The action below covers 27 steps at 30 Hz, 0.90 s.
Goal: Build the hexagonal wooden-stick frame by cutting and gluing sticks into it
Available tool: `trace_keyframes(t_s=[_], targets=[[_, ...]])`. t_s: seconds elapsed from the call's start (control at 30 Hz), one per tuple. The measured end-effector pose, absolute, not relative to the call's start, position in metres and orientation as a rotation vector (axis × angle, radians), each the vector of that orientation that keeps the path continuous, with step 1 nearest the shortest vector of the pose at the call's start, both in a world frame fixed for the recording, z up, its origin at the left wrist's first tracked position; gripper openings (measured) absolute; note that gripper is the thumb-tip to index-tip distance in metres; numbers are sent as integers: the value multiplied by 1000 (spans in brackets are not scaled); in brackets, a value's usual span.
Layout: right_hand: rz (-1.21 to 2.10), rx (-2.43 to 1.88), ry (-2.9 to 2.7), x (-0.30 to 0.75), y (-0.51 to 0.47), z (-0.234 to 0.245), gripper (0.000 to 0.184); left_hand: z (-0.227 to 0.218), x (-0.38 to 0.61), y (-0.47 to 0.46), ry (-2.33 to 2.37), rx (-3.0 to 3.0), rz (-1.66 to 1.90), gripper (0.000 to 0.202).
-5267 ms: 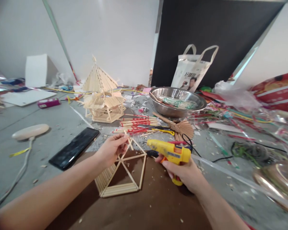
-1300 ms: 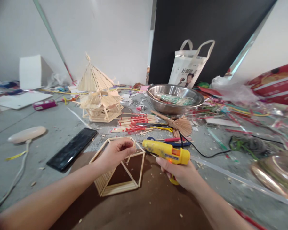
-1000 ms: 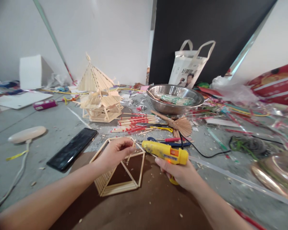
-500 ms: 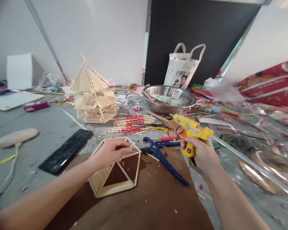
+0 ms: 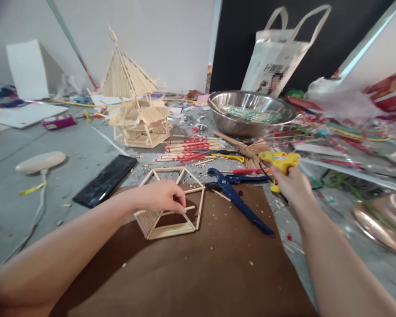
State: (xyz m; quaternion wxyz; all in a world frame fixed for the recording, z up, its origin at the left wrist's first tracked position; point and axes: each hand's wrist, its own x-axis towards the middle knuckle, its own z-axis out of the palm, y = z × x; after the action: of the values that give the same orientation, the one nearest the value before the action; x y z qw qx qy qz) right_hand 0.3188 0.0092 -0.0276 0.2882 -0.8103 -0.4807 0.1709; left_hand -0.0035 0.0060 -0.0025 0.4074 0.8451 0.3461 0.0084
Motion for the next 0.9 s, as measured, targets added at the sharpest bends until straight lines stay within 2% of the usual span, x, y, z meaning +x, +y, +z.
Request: trace_keyframes(t_s=[0.2,0.4,0.67,0.9], targets=[[160,-2679,-1405,309,11,-19,66,-4,-1,2,848,2173,-80,17],[100,-2776,-1467,303,7,-16,78,-3,-1,0,783,2273,-173,15],[121,-2887,-1448,317,13,-24,86,-7,-3,1,738,2292,-192,12],[158,-2868,-1428,322,16,-23,74,-7,-2,2,721,2322,-236,14]])
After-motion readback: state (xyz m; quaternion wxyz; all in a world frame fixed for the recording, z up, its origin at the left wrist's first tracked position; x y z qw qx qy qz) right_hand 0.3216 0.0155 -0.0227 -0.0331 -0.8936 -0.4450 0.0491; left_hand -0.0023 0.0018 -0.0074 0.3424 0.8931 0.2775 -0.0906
